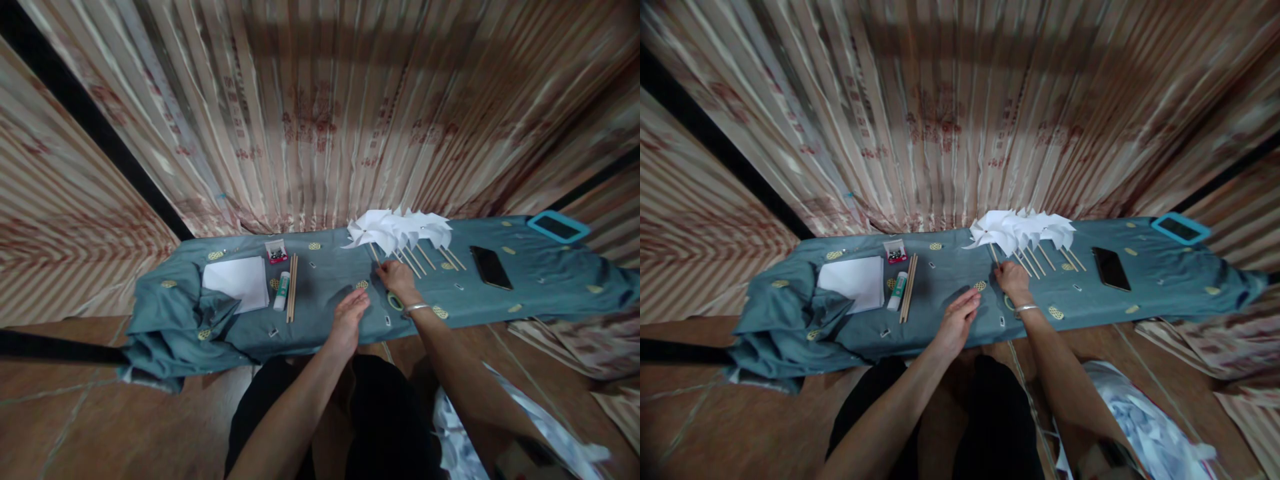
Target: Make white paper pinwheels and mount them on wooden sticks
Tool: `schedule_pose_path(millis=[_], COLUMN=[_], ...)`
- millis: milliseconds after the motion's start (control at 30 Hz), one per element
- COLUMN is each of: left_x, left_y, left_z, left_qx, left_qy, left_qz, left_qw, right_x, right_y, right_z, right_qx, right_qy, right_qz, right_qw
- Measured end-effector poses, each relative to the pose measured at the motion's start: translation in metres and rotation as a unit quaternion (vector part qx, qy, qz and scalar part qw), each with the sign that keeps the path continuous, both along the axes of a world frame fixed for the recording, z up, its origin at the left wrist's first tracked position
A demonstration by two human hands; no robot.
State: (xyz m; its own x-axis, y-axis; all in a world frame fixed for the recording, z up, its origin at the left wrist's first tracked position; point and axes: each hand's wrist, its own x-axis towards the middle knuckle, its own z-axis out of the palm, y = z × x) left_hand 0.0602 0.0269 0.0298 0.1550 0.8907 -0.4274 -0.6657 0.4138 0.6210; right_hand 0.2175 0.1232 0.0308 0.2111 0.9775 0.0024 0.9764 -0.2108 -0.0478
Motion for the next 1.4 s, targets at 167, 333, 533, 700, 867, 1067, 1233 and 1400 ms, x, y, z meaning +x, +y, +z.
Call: schedule_pose_path(millis=[167, 333, 533, 700, 867, 1067, 1233, 1400], left_x=[-0.001, -0.008, -0.027, -0.053, -0.083, -0.130, -0.199, -0.244], left_y=[-0.001, -0.002, -0.007, -0.012, -0.016, -0.010, -0.002, 0.000], left_z=[0.002, 0.004, 0.002, -0.001, -0.004, -0.009, -0.010, -0.022], left_qx=[-0.003, 0.001, 0.008, 0.034, 0.076, 0.127, 0.245, 0.273], left_qy=[-0.003, 0.000, 0.031, 0.064, 0.112, 0.238, 0.566, 0.724], left_qz=[0.004, 0.008, 0.014, 0.041, 0.079, 0.106, 0.100, 0.024], left_qw=[1.000, 1.000, 0.999, 0.997, 0.988, 0.957, 0.781, 0.633], right_x=[0.000, 0.000, -0.013, -0.055, -0.106, -0.142, -0.150, -0.145], right_y=[-0.001, -0.010, -0.029, -0.050, -0.060, -0.070, -0.078, -0.083], right_z=[-0.002, 0.000, 0.015, 0.018, 0.009, 0.001, 0.000, -0.001], right_qx=[0.015, 0.037, 0.059, 0.082, 0.065, 0.043, 0.030, 0.025], right_qy=[-0.002, -0.004, 0.011, 0.113, 0.175, 0.225, 0.200, 0.164], right_qz=[-0.005, -0.004, 0.009, 0.061, 0.127, 0.198, 0.226, 0.243], right_qw=[1.000, 0.999, 0.998, 0.988, 0.974, 0.953, 0.953, 0.956])
